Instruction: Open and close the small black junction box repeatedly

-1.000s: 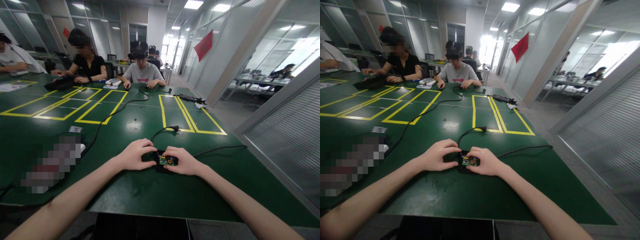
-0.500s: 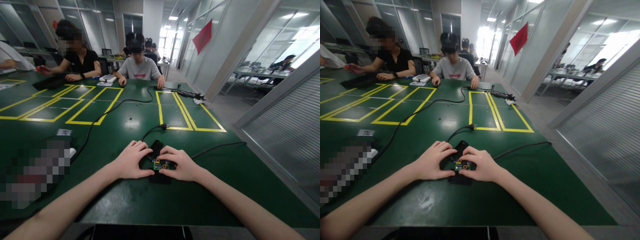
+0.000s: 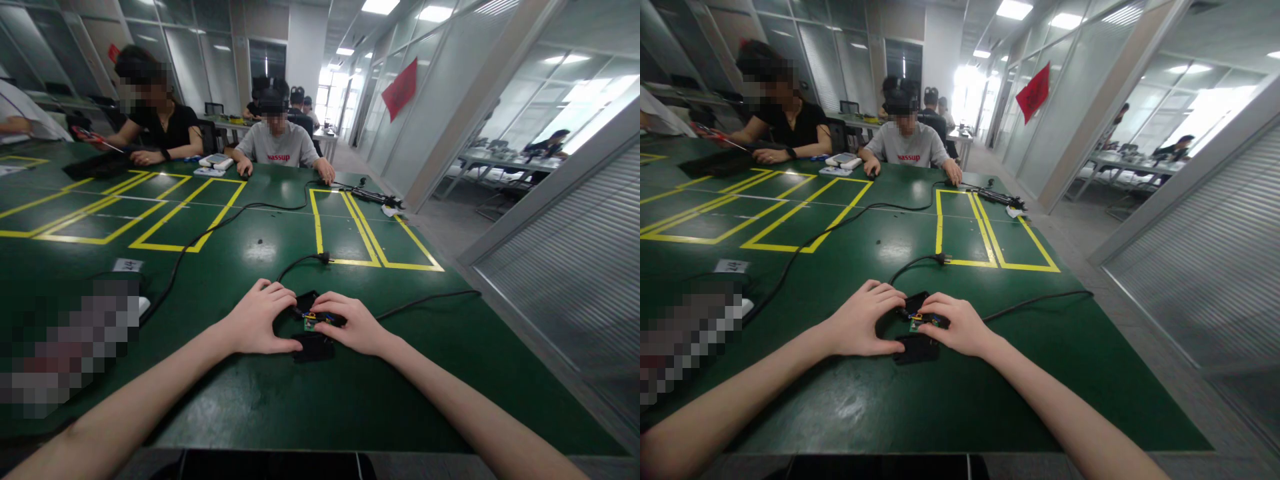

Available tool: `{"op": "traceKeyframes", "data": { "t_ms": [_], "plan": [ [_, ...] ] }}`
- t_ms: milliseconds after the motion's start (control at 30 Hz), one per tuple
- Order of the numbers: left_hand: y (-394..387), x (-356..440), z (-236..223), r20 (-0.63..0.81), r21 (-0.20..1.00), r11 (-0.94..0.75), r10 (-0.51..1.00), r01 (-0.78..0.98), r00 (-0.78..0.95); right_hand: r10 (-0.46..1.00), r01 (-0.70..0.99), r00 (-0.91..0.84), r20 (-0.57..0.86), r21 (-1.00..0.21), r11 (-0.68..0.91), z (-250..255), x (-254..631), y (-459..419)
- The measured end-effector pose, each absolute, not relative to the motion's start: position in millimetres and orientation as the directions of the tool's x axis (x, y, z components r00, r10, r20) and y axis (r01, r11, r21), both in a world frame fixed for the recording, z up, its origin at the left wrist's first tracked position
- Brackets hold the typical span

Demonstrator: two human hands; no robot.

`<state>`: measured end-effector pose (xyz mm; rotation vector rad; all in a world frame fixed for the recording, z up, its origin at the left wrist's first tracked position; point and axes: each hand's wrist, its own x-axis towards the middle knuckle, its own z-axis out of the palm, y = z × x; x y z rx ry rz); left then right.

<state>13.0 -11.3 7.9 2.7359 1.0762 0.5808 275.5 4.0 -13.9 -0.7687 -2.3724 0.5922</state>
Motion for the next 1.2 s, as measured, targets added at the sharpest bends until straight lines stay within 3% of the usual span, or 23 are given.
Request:
{"op": "traceKeyframes", "data": {
  "t_ms": [600, 967, 1200],
  "plan": [
    [-7, 17, 2, 0.314, 0.241, -0.669, 0.739, 0.703, 0.596, 0.684, 0.483, -0.655, 0.321, -0.519, 0.706, -8, 269, 2],
    [-3, 5, 1, 0.282, 0.421, -0.681, 0.726, 0.599, 0.627, 0.758, 0.634, -0.584, 0.292, -0.419, 0.65, -13, 263, -2],
    [2, -3, 1, 0.303, 0.387, -0.683, 0.729, 0.619, 0.614, 0.764, 0.649, -0.57, 0.304, -0.404, 0.645, -14, 253, 7]
  ]
}}
